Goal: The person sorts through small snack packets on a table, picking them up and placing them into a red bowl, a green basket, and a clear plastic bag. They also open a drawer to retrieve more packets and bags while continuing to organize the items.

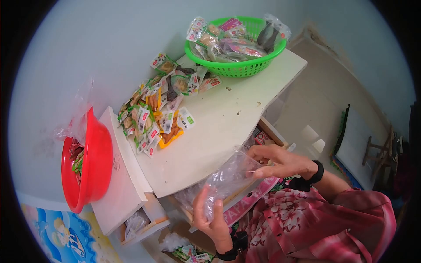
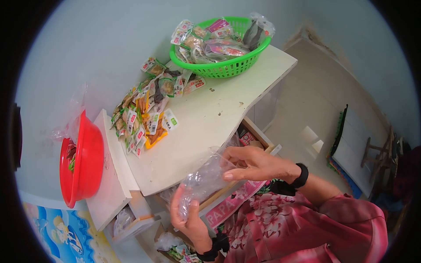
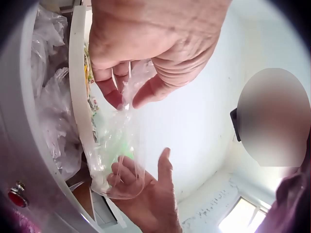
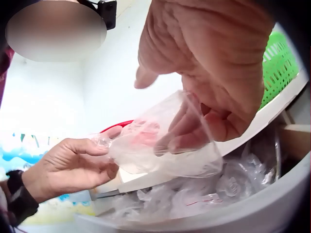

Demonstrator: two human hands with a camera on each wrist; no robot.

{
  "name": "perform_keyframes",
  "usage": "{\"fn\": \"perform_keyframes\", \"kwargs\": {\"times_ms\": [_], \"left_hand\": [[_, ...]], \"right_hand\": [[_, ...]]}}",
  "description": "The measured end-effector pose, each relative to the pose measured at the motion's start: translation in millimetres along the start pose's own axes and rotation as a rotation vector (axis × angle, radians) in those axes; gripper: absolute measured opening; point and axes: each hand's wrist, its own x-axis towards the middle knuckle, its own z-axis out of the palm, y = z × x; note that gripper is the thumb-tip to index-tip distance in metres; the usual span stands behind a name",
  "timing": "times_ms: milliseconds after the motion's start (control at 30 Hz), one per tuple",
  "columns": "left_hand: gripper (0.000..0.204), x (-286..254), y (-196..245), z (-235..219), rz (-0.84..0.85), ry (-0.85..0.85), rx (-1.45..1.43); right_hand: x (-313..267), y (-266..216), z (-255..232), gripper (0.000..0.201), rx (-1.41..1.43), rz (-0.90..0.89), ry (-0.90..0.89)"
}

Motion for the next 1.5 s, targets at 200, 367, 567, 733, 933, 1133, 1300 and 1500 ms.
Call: {"fn": "perform_keyframes", "kwargs": {"times_ms": [200, 367, 567, 733, 933, 1133, 1300, 1500], "left_hand": [[0.037, -6.7, -19.2, 3.9, 0.118, -0.029, -0.125], [0.035, -7.0, -37.5, -24.2, -0.098, 0.131, -0.430], [0.049, 4.4, 6.8, -21.1, -0.343, 0.095, -0.754], [0.049, 1.4, -21.1, -40.9, -0.399, -0.062, -0.364], [0.048, 7.9, -30.6, -43.6, -0.260, 0.170, -0.270], [0.046, 10.3, 5.3, -25.1, -0.370, 0.194, -0.639], [0.027, -13.8, -22.4, -6.6, -0.280, 0.234, -0.394], [0.012, -17.7, -40.7, -18.1, -0.267, 0.191, -0.481]], "right_hand": [[8.4, 8.6, 18.2, 0.028, 0.233, 0.002, 0.207], [8.1, 6.2, 9.8, 0.025, 0.289, -0.080, 0.364], [4.4, 3.1, 9.9, 0.028, 0.060, -0.173, 0.320], [5.1, 17.9, 3.1, 0.041, -0.056, -0.361, 0.127], [0.6, 20.0, 12.4, 0.057, -0.076, -0.282, -0.021], [3.2, 22.1, 10.9, 0.063, -0.092, -0.284, 0.081], [5.8, 22.3, 20.8, 0.039, -0.120, -0.178, 0.248], [9.7, 11.3, 17.4, 0.022, 0.264, -0.078, 0.466]]}}
